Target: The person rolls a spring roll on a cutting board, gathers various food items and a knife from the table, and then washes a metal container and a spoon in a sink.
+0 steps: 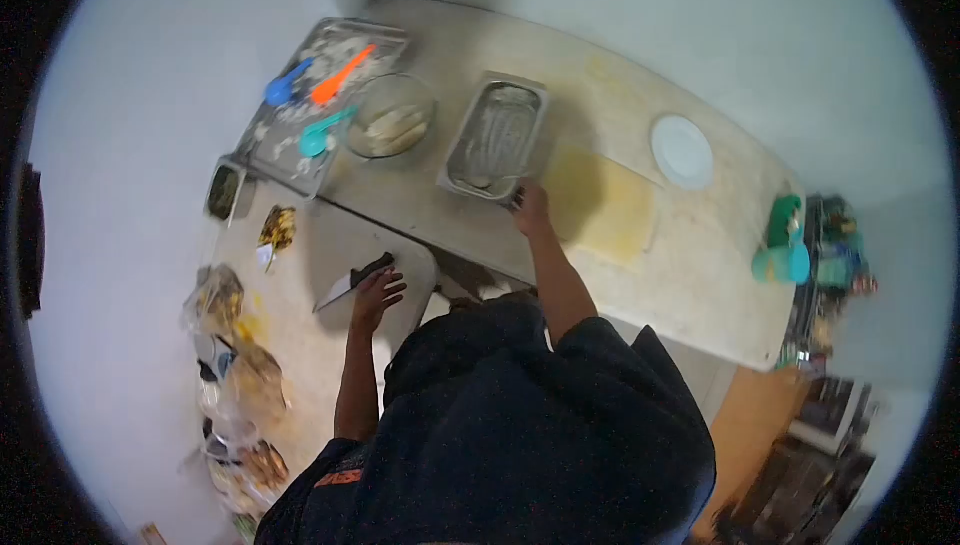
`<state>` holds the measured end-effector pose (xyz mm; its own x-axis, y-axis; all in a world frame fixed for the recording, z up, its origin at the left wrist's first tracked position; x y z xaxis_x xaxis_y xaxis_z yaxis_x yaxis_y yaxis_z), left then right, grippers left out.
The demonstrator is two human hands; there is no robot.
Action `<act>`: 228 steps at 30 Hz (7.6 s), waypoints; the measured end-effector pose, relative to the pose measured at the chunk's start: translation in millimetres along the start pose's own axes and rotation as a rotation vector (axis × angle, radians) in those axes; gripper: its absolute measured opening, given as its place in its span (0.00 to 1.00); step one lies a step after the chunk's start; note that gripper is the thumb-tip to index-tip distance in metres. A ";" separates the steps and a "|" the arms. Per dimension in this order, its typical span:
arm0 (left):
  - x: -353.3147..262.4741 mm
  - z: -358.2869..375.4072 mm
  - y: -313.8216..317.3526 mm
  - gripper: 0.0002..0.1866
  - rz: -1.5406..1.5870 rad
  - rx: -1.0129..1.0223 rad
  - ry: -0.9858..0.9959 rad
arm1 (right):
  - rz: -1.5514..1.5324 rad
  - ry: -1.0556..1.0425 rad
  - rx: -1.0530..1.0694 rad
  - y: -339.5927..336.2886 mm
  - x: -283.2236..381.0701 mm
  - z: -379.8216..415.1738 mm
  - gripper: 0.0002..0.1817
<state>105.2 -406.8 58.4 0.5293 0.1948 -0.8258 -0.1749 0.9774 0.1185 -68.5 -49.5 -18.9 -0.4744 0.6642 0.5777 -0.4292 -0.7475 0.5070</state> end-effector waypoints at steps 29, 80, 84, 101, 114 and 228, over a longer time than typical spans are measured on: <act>86.7 -61.1 136.6 0.24 -0.105 0.330 0.172 | 0.370 0.145 0.209 -24.8 -23.6 120.3 0.28; 195.7 294.1 435.1 0.11 0.414 0.226 0.064 | 1.754 -0.936 -0.125 -303.2 223.7 467.8 0.10; 183.4 282.1 467.2 0.10 0.388 0.237 0.073 | 1.704 -1.004 -0.025 -315.9 245.6 459.3 0.13; 172.5 225.0 607.7 0.15 0.410 0.179 0.062 | 1.636 -1.087 0.154 -400.5 377.2 412.1 0.13; 213.0 219.2 605.0 0.10 0.393 0.149 0.063 | 1.306 -1.076 -0.158 -443.6 392.7 431.7 0.03; 280.2 264.8 652.2 0.11 0.450 0.710 -0.224 | 1.059 -0.855 -0.684 -527.6 306.0 596.5 0.07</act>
<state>359.3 306.9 50.3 0.6985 0.5132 -0.4987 0.1133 0.6088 0.7852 471.3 543.7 272.0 -0.3120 -0.5414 0.7807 -0.5640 -0.5557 -0.6108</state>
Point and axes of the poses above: each hand's wrist, its own z-axis away from the middle knuckle, its own y-axis out of the palm, x = y × z, the point moved 6 cm from there along -z, towards the middle knuckle, and after that the axes turned 7 degrees about y, right-handed, at the moved point
